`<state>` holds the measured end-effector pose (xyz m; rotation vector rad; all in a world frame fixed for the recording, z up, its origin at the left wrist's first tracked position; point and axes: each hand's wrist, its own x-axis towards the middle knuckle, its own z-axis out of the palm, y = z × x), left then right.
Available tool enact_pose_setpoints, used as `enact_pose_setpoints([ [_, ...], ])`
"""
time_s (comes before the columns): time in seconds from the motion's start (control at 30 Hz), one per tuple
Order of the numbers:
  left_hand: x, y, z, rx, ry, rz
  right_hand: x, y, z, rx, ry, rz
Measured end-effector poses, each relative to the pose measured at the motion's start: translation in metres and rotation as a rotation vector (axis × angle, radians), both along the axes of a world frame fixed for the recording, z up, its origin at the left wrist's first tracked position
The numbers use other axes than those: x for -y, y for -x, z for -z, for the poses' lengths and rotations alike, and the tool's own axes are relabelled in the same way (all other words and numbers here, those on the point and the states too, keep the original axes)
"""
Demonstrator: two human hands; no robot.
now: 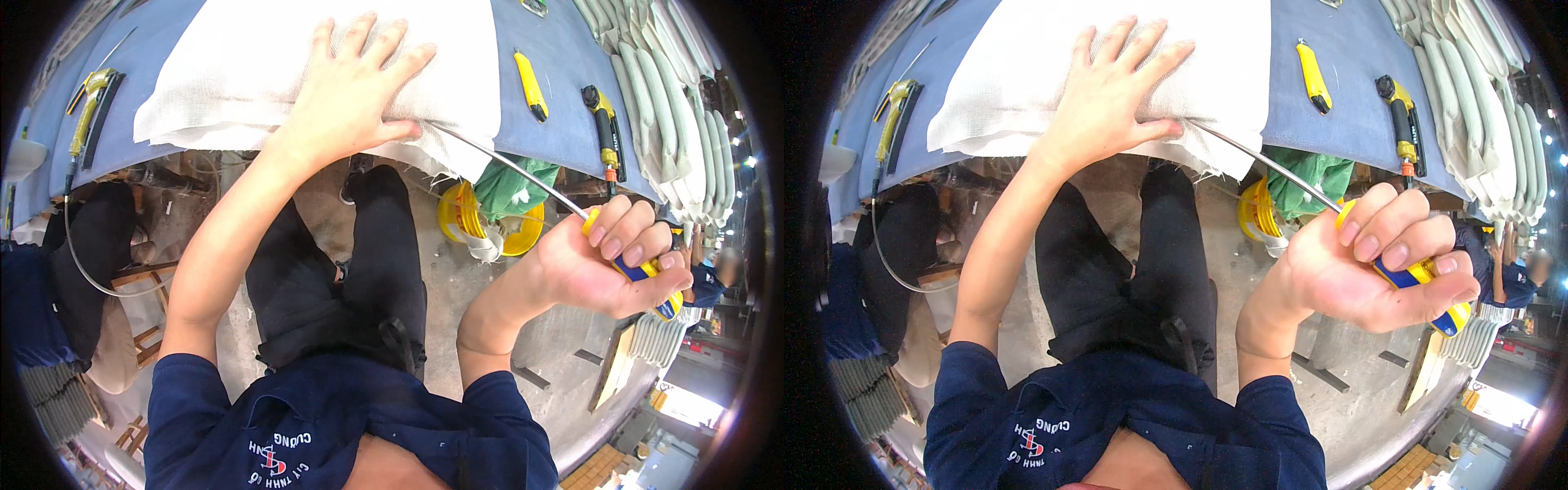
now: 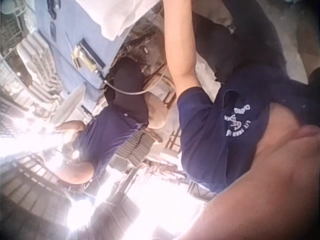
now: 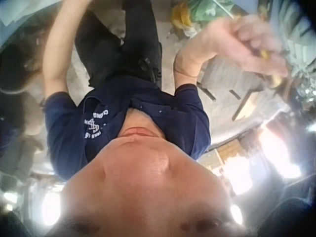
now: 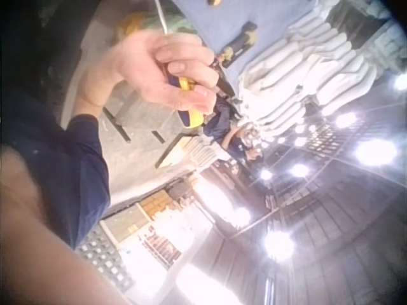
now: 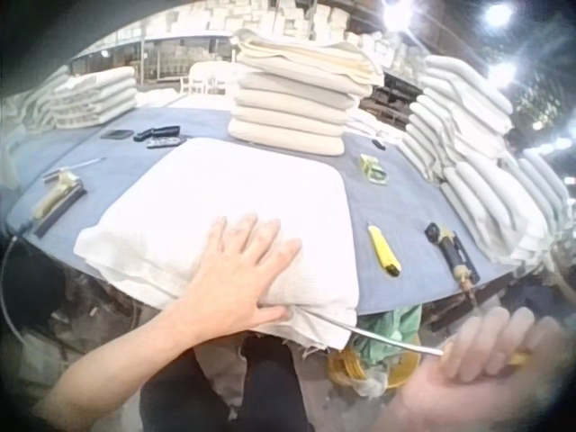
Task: The person stuffs white fabric covers with cotton-like material, folds and smooths the edges, and uses a staple gun to secure the fabric. The person also uses a screwdriver to adjust the fabric and a utility knife to trim excess material.
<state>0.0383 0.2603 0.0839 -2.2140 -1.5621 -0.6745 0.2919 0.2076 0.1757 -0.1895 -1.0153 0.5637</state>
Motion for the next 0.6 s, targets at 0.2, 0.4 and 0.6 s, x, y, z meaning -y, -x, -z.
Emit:
enact_pose_setpoints([
  [0.2,0.000,-0.001,-0.001,0.070,-0.020,-0.008,0.010,0.018,0.005,-0.015,-0.060,0.107],
  [0.4,0.005,-0.004,-0.004,0.112,0.015,-0.013,0.028,0.058,0.012,0.015,-0.220,0.253],
  [0.6,0.006,-0.007,-0.009,0.099,0.008,-0.006,-0.021,0.046,-0.015,0.303,-0.091,0.093],
])
